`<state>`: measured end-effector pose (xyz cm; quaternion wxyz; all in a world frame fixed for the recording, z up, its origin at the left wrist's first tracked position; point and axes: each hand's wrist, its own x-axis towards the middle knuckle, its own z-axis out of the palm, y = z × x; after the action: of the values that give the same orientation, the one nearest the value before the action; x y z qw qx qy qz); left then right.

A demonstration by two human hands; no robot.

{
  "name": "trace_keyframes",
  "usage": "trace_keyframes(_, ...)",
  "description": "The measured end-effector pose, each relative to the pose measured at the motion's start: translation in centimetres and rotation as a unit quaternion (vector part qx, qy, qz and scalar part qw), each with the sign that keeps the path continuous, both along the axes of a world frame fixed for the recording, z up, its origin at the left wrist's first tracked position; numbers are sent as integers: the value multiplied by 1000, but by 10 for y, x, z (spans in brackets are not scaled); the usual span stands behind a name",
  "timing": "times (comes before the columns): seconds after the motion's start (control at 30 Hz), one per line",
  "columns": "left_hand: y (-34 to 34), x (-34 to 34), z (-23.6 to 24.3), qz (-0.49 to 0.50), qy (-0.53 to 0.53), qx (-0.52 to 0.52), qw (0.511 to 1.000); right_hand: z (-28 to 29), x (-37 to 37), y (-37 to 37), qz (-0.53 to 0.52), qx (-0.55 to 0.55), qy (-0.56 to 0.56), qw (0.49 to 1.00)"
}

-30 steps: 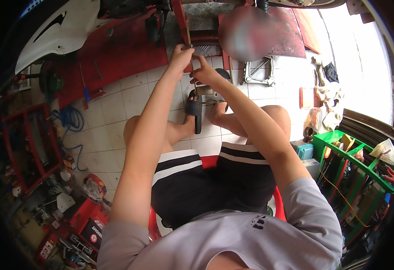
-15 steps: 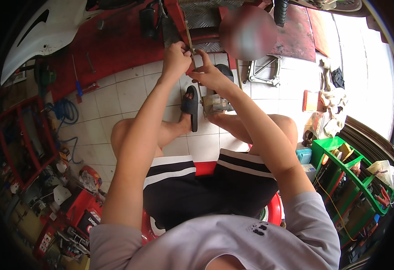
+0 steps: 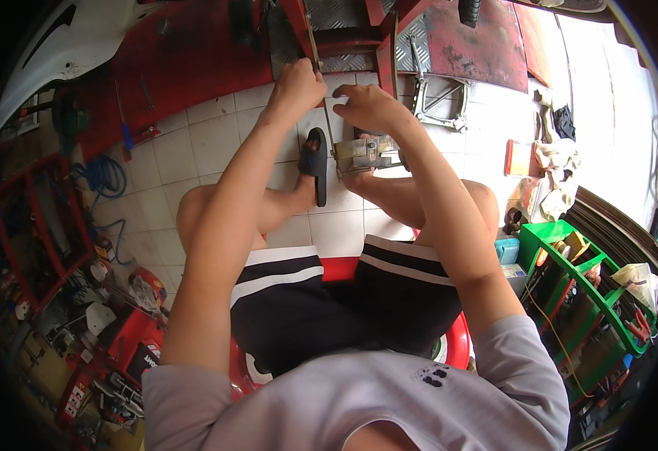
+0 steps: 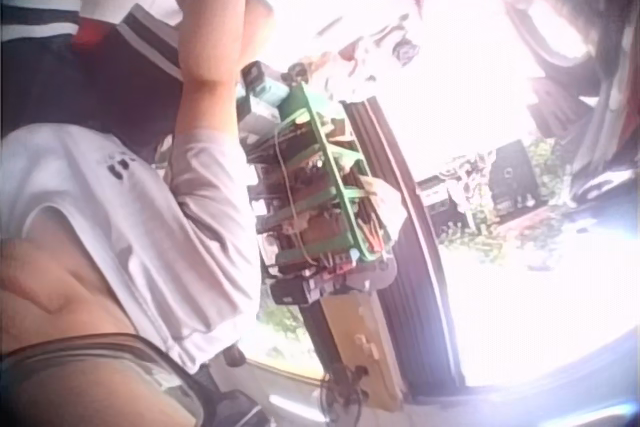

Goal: The person sits on a red chair and works on the underside of a white motorcycle elevated on a red lift. They use both hands to manipulate a metal component, possibly a brake or suspension part, and later handle a small metal tool or part.

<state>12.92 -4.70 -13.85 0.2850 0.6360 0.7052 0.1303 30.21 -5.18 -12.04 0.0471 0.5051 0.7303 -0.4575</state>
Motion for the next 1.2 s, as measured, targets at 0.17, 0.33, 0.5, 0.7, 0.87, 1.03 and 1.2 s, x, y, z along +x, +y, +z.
trace_keyframes(0.17, -1, 4, 11, -11, -5, -14, 1000, 14, 7, 3, 202, -96, -172, 959)
trace_keyframes(0.33, 0, -3, 5, -35, 8, 19, 999, 14, 6, -1, 257, -98, -155, 949)
trace_keyframes(0.5, 6, -5, -2, -11, -22, 11, 1000, 20, 0, -10, 259, -35, -155, 953)
trace_keyframes(0.7, 10, -4, -3, 4, -17, 21, 1000, 18, -3, -27, 221, 45, -173, 959)
trace_keyframes(0.87, 9, 0, 8, -20, -10, -1, 1000, 14, -2, -20, 250, 1, -155, 956)
trace_keyframes(1.03, -4, 9, 2, 25, 26, -52, 998, 11, -4, -14, 290, -58, -150, 943)
trace_keyframes(1.2, -57, 15, -23, 189, -199, -188, 943, 3, -7, -13, 335, -53, -143, 930)
